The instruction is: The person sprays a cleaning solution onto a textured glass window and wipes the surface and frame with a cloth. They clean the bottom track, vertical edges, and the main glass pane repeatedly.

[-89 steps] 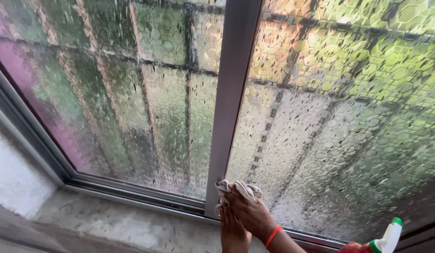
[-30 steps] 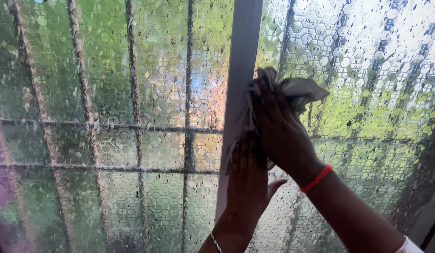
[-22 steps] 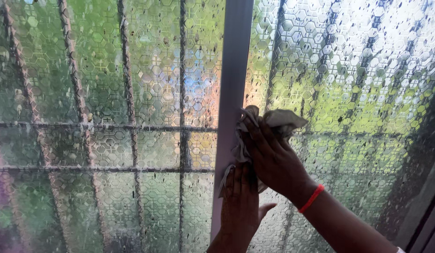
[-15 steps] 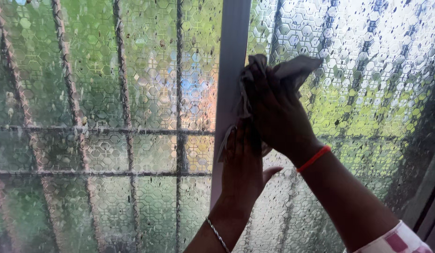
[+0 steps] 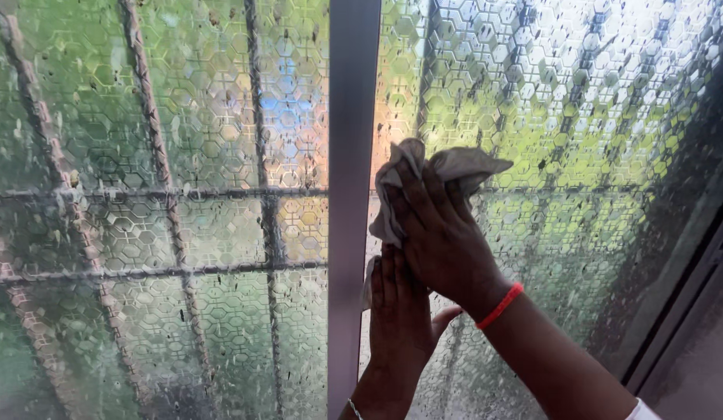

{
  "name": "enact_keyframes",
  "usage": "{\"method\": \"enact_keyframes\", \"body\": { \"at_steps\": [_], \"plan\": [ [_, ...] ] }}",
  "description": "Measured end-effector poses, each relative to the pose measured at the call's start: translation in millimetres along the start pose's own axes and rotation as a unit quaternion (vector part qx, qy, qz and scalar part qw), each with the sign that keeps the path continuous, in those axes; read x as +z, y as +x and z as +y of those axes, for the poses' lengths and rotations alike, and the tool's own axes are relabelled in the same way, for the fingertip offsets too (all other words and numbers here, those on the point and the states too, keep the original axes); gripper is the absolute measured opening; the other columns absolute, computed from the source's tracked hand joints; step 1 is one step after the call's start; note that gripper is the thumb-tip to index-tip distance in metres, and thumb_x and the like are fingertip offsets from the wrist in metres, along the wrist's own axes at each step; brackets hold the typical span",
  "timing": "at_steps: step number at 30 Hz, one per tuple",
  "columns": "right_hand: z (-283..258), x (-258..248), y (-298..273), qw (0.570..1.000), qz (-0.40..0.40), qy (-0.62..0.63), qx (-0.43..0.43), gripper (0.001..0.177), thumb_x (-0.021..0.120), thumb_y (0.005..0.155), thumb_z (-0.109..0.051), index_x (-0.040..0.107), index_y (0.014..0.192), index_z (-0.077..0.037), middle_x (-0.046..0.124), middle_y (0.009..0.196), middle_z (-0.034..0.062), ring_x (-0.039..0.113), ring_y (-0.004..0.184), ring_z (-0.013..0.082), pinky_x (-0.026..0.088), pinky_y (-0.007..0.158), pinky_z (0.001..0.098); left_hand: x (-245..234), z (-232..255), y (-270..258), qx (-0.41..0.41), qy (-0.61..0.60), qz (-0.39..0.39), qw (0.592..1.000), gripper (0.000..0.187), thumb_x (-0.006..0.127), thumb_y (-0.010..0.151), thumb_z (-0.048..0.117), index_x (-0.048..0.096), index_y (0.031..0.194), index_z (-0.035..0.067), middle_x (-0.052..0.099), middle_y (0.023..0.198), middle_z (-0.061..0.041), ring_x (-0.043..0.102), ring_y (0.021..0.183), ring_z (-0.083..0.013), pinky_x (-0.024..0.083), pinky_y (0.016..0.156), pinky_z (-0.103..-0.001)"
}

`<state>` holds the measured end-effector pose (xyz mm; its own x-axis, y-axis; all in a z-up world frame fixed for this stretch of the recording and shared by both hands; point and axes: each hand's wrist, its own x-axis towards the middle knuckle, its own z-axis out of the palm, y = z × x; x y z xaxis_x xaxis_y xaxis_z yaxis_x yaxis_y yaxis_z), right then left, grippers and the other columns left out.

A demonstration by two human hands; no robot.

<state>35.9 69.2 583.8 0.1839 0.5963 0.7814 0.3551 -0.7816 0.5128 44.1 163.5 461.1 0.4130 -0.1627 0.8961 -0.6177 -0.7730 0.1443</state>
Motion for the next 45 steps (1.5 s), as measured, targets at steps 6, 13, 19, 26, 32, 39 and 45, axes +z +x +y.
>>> {"method": "enact_keyframes", "body": {
  "at_steps": [6,13,19,26,32,39,45],
  "plan": [
    [-18,1,-43,0.998,-0.035,0.044,0.02,0.061,0.059,0.094,-0.026,0.048,0.149,-0.004,0.031,0.165,0.0198,0.028,0.154,0.0402,0.028,0.121,0.0593,33,-7,-40,0.026,0.025,0.001,0.999,0.109,0.08,0.077,0.057,0.033,0.151,-0.008,0.038,0.151,-0.032,0.033,0.145,-0.0478,0.023,0.122,-0.057],
    [-14,-10,-63,0.999,-0.04,0.029,-0.017,0.062,0.058,0.094,-0.027,0.048,0.151,-0.007,0.032,0.165,0.0165,0.028,0.153,0.0376,0.018,0.121,0.0648,14,-27,-54,0.102,0.051,-0.001,0.993,0.071,0.068,0.096,0.041,0.048,0.142,-0.009,0.049,0.144,-0.029,0.041,0.141,-0.0432,0.029,0.122,-0.052],
    [-7,-15,-80,0.999,-0.023,0.028,0.018,0.055,0.054,0.097,-0.023,0.047,0.15,-0.011,0.035,0.163,0.0139,0.025,0.152,0.038,0.016,0.121,0.0623,-19,-46,-40,0.154,0.103,-0.038,0.982,0.052,0.052,0.092,0.004,0.054,0.144,0.002,0.051,0.154,-0.017,0.04,0.149,-0.0318,0.03,0.125,-0.047],
    [-24,4,-125,0.955,-0.033,0.276,0.101,0.063,0.056,0.094,-0.01,0.037,0.152,0.006,0.039,0.158,0.0239,0.028,0.154,0.0395,0.027,0.125,0.0471,13,-1,-76,-0.028,0.031,-0.102,0.994,0.055,0.054,0.093,0.007,0.046,0.148,0.001,0.039,0.158,-0.02,0.025,0.153,-0.0362,0.021,0.123,-0.049],
    [-31,16,-156,0.985,-0.074,0.156,0.011,0.051,0.053,0.094,-0.007,0.051,0.145,-0.012,0.046,0.157,0.0118,0.027,0.155,0.0347,0.02,0.126,0.0525,29,1,-117,-0.043,0.134,-0.142,0.98,0.061,0.051,0.089,0.004,0.046,0.149,0.003,0.041,0.157,-0.016,0.026,0.152,-0.0317,0.018,0.126,-0.049],
    [25,-8,-107,0.999,-0.029,-0.018,-0.035,0.059,0.053,0.094,-0.005,0.051,0.152,-0.017,0.037,0.164,0.0082,0.032,0.152,0.0355,0.031,0.121,0.0539,20,5,-58,0.055,0.121,-0.003,0.991,0.054,0.052,0.092,0.003,0.049,0.146,-0.003,0.047,0.155,-0.018,0.031,0.154,-0.0324,0.022,0.128,-0.049],
    [47,-24,-59,0.995,0.01,0.096,0.02,0.057,0.051,0.097,0.003,0.047,0.154,-0.001,0.031,0.168,0.0174,0.029,0.156,0.0377,0.031,0.127,0.0467,19,28,0,0.043,0.071,0.112,0.99,0.054,0.051,0.094,0.001,0.048,0.148,-0.006,0.048,0.154,-0.025,0.036,0.153,-0.037,0.025,0.128,-0.051]
  ]
}}
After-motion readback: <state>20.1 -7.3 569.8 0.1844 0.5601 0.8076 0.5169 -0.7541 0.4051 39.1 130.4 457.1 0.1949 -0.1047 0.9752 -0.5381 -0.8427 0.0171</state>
